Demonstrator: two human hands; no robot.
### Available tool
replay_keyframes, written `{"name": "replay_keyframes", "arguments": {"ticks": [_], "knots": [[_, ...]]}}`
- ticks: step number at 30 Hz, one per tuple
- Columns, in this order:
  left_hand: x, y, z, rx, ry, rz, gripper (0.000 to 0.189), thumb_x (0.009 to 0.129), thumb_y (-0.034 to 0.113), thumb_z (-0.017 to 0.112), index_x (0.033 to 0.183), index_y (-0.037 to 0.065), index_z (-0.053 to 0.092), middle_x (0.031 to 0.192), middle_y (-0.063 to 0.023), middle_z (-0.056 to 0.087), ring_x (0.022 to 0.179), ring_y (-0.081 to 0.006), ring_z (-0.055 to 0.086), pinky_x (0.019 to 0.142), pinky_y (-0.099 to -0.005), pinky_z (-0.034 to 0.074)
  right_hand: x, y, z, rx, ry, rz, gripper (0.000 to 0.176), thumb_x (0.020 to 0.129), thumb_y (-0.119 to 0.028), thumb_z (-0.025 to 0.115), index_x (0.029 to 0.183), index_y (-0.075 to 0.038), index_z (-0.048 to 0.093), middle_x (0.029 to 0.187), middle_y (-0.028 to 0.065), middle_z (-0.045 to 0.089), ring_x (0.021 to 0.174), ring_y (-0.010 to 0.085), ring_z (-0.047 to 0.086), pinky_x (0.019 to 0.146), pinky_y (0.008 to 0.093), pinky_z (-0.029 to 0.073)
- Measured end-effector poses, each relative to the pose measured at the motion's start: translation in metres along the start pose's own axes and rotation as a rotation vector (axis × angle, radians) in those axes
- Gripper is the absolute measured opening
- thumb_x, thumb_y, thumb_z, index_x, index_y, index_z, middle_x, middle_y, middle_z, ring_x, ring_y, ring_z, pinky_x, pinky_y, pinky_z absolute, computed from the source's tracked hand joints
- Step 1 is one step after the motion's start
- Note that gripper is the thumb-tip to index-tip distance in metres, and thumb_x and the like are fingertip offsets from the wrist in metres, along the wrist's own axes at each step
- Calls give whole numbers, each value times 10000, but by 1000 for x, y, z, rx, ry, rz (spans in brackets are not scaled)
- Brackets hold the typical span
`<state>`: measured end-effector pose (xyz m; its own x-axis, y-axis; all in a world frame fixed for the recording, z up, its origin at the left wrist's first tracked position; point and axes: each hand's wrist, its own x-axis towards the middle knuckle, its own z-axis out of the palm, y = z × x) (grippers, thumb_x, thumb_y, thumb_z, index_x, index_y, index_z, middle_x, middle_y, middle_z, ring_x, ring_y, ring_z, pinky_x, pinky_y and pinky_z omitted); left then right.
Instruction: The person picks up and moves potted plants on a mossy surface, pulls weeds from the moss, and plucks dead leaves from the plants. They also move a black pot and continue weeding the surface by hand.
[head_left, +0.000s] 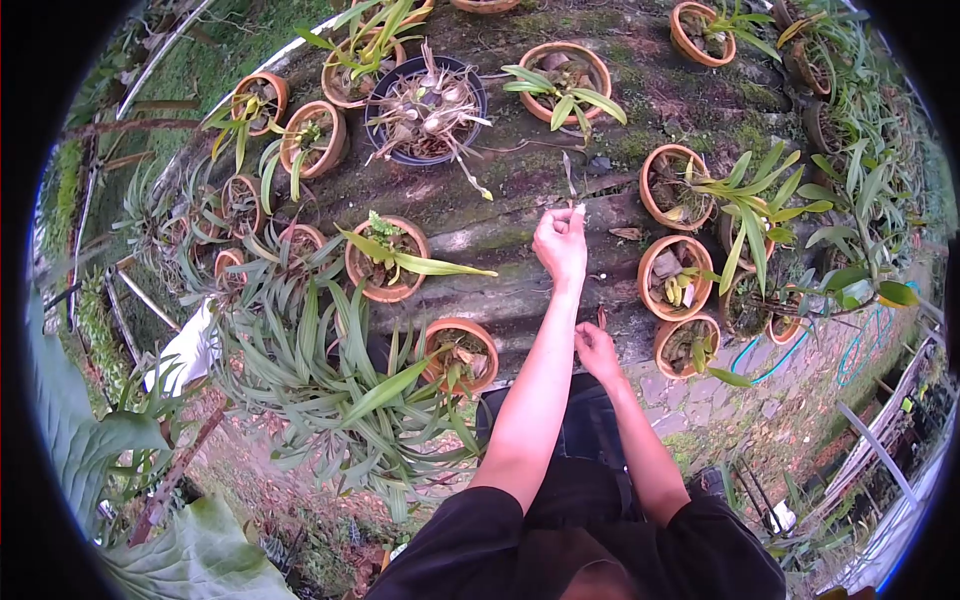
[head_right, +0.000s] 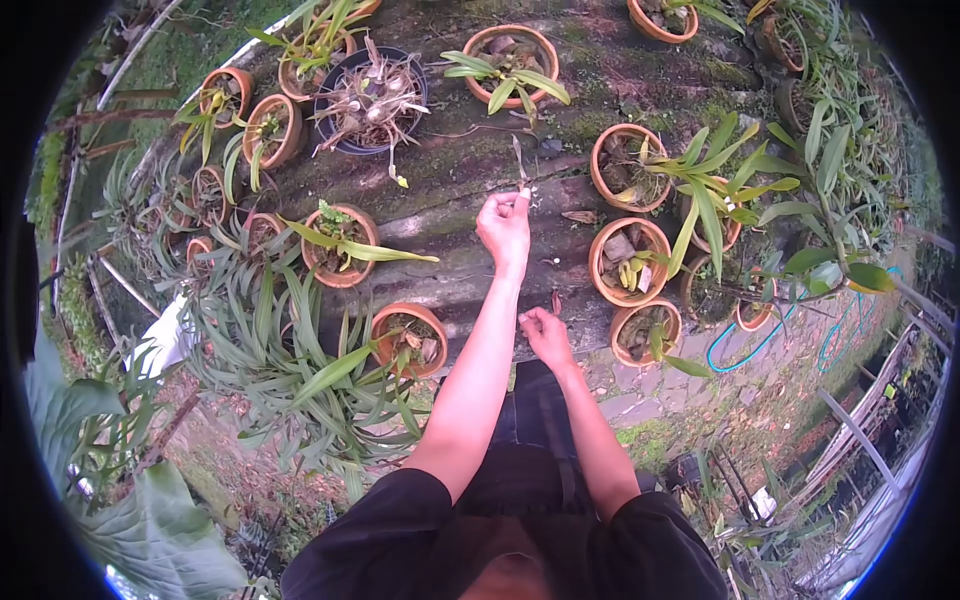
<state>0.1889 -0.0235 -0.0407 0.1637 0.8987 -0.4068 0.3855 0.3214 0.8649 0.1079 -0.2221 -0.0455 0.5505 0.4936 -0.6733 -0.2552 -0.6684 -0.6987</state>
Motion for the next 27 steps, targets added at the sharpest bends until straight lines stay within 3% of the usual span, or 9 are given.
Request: {"name": "replay_keyframes", "arguments": {"ticks": [3, 8, 12, 16, 20, 27], "knots": [[9, 0, -7, 4, 11, 9, 356, 917, 304, 709, 709, 18, 671, 522, -21, 543, 487, -94, 468, 524, -329, 389, 1, 10, 2, 27, -23, 54, 241, 976, -231, 644, 975, 9, 666, 783, 86, 720, 725, 134, 686, 699, 302, 529], [39, -1, -28, -39, 175, -66, 130, 903, 149, 713, 889, 25, 677, 685, -14, 637, 594, -102, 560, 579, -305, 462, 1, 4, 2, 0, -27, 83, 224, 989, -215, 637, 996, 8, 660, 812, 45, 700, 737, 108, 668, 694, 271, 534], [70, -12, -40, 354, 345, -18, 206, 860, 246, 774, 855, 57, 693, 690, -53, 657, 628, -214, 614, 663, -398, 485, 1, 0, 1, -49, -33, 87, 228, 988, -224, 640, 1000, 3, 660, 810, 47, 701, 736, 109, 670, 693, 273, 534], [84, -21, -45, 505, 385, 67, 199, 825, 263, 796, 872, 92, 706, 735, -59, 600, 698, -269, 601, 677, -440, 466, 4, 4, 4, 25, -17, 71, 236, 973, -242, 654, 978, -7, 672, 753, 40, 697, 673, 95, 653, 637, 275, 520], [93, -24, -39, 625, 345, 111, 188, 813, 274, 805, 909, 124, 746, 819, -79, 641, 791, -299, 626, 726, -452, 481, 4, 2, 3, 46, -9, 83, 234, 971, -241, 657, 981, -8, 672, 754, 38, 698, 668, 95, 653, 630, 273, 518], [102, -21, -30, 647, 318, 23, 163, 825, 257, 790, 915, 124, 759, 903, -110, 676, 911, -335, 623, 831, -445, 489, 2, 1, 3, 3, 16, 72, 232, 962, -235, 661, 978, -4, 675, 759, 57, 705, 666, 100, 655, 631, 281, 519]]}}
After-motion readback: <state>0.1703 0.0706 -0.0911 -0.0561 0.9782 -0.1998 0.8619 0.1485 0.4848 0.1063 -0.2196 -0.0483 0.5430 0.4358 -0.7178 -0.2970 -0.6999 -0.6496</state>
